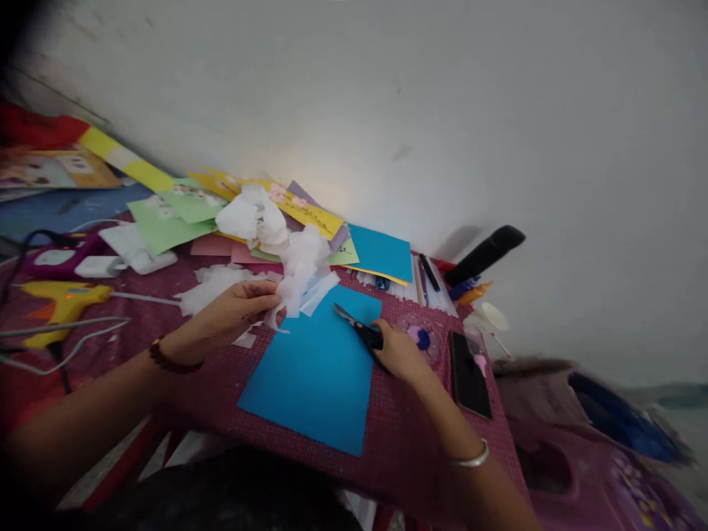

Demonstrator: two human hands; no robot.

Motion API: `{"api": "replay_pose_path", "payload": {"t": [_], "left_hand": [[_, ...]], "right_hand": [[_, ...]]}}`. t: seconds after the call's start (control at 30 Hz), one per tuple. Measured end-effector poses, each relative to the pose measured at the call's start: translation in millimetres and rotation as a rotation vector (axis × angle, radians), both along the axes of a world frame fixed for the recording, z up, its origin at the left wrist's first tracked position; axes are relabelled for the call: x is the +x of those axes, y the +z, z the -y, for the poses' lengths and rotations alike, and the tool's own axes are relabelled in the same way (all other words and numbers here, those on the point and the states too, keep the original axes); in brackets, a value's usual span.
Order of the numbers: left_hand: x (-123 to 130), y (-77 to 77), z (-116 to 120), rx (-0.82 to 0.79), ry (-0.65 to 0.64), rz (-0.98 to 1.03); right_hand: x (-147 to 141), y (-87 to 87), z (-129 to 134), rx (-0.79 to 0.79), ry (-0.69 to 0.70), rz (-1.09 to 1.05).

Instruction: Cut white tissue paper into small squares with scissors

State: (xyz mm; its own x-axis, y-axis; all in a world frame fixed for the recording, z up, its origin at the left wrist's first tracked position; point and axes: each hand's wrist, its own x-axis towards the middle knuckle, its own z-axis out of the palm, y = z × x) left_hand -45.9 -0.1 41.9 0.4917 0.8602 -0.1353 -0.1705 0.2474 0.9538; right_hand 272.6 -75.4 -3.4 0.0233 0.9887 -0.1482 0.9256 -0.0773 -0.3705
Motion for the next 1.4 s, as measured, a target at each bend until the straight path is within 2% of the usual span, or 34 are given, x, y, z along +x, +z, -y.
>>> {"api": "replay_pose_path", "payload": {"t": [0.07, 0.17, 0.23, 0.33, 0.43, 0.53, 0.67, 0.77, 1.0, 1.17, 1.3, 1.4], "left_hand": [[-21, 2.0, 3, 0.019, 0.068, -0.029], [-46, 0.2, 5, 0.049, 0.144, -0.073], [-58, -1.4, 5, 0.078, 0.182, -0.105], [-72, -0.8, 4, 0.123, 0.182, -0.159], [-85, 0.9, 2, 0.144, 0.164, -0.21], [-95, -3.8, -1, 0.133, 0.164, -0.291], [-101, -18.4, -6, 0.074, 0.165, -0.379], [-99, -23.2, -11, -0.002, 0.163, -0.385], [-84, -12.2, -21, -0.101, 0.159, -0.464], [-80, -11.7, -20, -0.115, 0.173, -0.438], [-84, -15.1, -11, -0.163, 0.117, -0.364], [-87, -21.3, -2, -0.229, 0.176, -0.305]], "right_hand": [[-6, 8.2, 6, -0.012, 0.026, -0.05], [-25, 26.6, 15, -0.085, 0.097, -0.477], [-46, 36.6, 16, -0.18, 0.189, -0.601], [-84, 42.1, 4, -0.293, 0.353, -0.633], [-116, 39.4, -19, -0.351, 0.448, -0.614], [-139, 36.2, -41, -0.394, 0.464, -0.644], [-158, 33.8, -62, -0.403, 0.456, -0.674], [-162, 30.0, -70, -0.395, 0.447, -0.664], [-143, 16.6, -74, -0.315, 0.473, -0.619], [-133, 10.7, -73, -0.286, 0.452, -0.651], [-131, 12.0, -73, -0.344, 0.375, -0.657], [-128, 19.3, -73, -0.388, 0.367, -0.668]]}}
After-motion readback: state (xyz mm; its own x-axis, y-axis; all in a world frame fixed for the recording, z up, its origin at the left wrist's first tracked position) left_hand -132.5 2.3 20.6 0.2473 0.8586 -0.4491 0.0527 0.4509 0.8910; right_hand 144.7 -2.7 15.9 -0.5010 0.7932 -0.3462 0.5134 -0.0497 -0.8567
